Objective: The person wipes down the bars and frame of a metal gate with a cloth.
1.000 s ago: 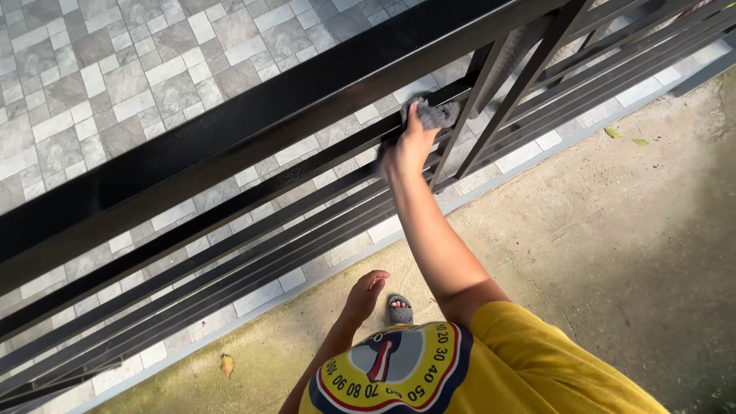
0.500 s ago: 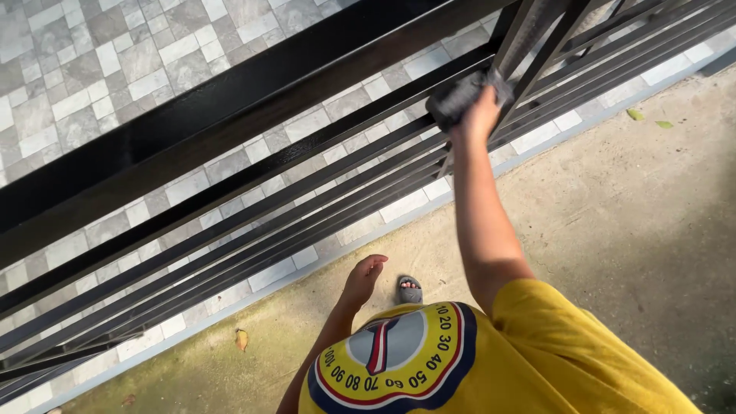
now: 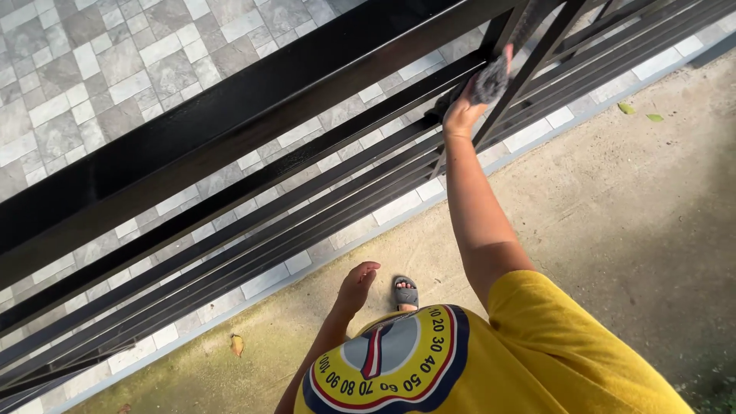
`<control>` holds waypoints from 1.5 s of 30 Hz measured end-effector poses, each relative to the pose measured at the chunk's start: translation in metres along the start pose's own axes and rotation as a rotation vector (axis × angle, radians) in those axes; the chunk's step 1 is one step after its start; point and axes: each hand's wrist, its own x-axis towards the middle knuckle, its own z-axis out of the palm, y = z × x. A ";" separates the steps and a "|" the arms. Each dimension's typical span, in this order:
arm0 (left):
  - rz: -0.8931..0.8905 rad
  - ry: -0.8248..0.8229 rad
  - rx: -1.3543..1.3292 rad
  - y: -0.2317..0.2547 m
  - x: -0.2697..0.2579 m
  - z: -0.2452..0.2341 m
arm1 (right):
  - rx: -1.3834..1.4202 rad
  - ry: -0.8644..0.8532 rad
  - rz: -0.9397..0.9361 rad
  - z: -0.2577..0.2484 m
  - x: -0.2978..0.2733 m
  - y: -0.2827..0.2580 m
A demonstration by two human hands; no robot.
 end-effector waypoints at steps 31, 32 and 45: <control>-0.066 -0.037 -0.019 0.017 0.037 0.002 | 0.402 -0.571 0.529 -0.044 0.040 0.053; -0.074 -0.047 0.023 0.026 0.036 0.002 | 0.420 -0.592 0.507 -0.048 0.032 0.064; -0.033 -0.067 0.025 -0.006 0.032 0.011 | -0.691 -0.851 0.238 -0.103 -0.002 0.081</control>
